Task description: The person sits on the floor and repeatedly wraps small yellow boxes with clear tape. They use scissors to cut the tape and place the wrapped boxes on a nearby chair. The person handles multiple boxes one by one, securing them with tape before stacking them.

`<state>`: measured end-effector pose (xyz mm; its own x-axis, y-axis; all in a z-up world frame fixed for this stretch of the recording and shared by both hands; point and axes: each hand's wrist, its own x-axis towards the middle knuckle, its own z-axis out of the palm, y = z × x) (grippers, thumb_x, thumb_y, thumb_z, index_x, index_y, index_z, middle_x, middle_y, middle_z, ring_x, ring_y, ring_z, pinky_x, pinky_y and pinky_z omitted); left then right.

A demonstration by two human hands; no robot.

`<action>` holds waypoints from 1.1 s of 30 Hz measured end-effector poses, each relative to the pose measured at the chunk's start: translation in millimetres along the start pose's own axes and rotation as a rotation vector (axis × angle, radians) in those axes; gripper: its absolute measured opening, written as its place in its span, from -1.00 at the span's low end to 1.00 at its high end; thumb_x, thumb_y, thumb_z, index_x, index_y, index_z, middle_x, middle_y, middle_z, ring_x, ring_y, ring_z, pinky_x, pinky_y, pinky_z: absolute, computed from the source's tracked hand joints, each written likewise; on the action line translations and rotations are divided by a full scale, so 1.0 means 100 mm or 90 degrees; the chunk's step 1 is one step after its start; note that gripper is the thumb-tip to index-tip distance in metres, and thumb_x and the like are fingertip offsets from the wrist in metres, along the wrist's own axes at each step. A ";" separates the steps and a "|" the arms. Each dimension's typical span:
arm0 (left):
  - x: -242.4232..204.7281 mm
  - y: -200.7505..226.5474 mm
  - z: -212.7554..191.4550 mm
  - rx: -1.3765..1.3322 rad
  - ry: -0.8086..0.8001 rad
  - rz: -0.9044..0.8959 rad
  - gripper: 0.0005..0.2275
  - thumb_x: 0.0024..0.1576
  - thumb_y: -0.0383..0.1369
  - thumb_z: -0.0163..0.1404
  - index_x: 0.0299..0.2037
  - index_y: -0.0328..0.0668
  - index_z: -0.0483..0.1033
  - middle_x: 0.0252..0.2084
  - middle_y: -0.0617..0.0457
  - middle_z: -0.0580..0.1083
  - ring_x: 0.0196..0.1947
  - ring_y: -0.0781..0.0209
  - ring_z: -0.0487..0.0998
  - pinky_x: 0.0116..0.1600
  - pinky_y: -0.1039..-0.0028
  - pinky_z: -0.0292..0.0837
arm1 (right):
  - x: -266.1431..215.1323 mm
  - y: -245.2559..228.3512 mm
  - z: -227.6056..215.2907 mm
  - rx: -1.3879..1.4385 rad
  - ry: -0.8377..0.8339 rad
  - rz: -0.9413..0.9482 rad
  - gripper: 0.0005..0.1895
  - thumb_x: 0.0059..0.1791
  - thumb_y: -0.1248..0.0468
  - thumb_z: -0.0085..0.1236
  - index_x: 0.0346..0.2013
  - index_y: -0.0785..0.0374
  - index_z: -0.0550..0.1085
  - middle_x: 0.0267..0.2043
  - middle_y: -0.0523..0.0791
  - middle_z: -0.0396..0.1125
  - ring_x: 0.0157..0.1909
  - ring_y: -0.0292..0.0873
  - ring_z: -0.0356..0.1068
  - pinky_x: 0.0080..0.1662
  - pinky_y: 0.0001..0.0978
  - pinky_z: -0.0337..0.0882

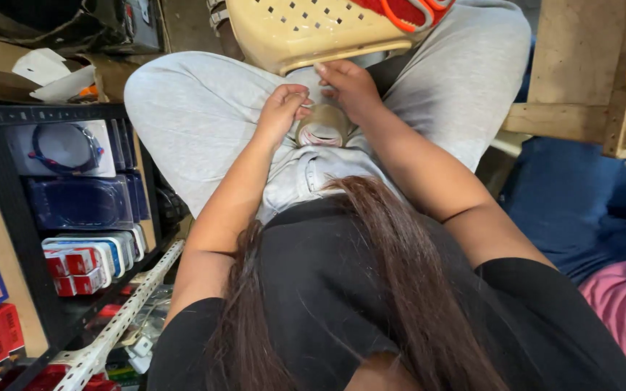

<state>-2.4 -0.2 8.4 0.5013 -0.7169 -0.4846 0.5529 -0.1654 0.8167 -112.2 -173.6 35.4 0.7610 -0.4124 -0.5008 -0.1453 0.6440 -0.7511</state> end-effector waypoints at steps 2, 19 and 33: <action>-0.01 0.02 0.01 -0.005 0.004 -0.005 -0.76 0.24 -0.40 0.00 0.06 -0.37 0.45 -0.17 -0.09 0.53 -0.32 0.27 0.57 -0.18 0.62 0.48 | 0.01 0.00 -0.01 0.001 0.009 -0.002 -0.74 -0.04 0.22 0.34 -0.14 0.30 0.56 -0.34 -0.15 0.41 -0.29 -0.34 0.40 -0.24 -0.61 0.43; -0.08 0.12 0.08 0.010 -0.013 -0.008 -0.74 0.20 -0.40 -0.01 0.06 -0.33 0.49 -0.15 -0.05 0.58 -0.24 0.28 0.56 -0.14 0.62 0.45 | -0.21 0.05 -0.05 0.151 -0.007 0.002 -0.95 0.05 0.33 0.18 -0.28 0.24 0.50 -0.31 -0.09 0.42 -0.30 -0.21 0.35 -0.16 -0.36 0.37; -0.47 0.43 0.62 -0.075 0.036 0.093 -0.72 0.24 -0.26 -0.01 0.07 -0.17 0.60 -0.03 -0.05 0.58 -0.02 0.19 0.56 0.10 0.39 0.53 | -0.78 -0.15 0.38 0.154 0.083 -0.030 -0.88 -0.03 0.31 0.31 -0.37 0.21 0.50 -0.43 -0.07 0.46 -0.39 -0.14 0.50 -0.24 -0.30 0.53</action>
<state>-43.6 -15.5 86.1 0.6174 -0.6874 -0.3826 0.5435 0.0210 0.8391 -145.9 -126.6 101.8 0.6733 -0.5148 -0.5307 0.0559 0.7512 -0.6577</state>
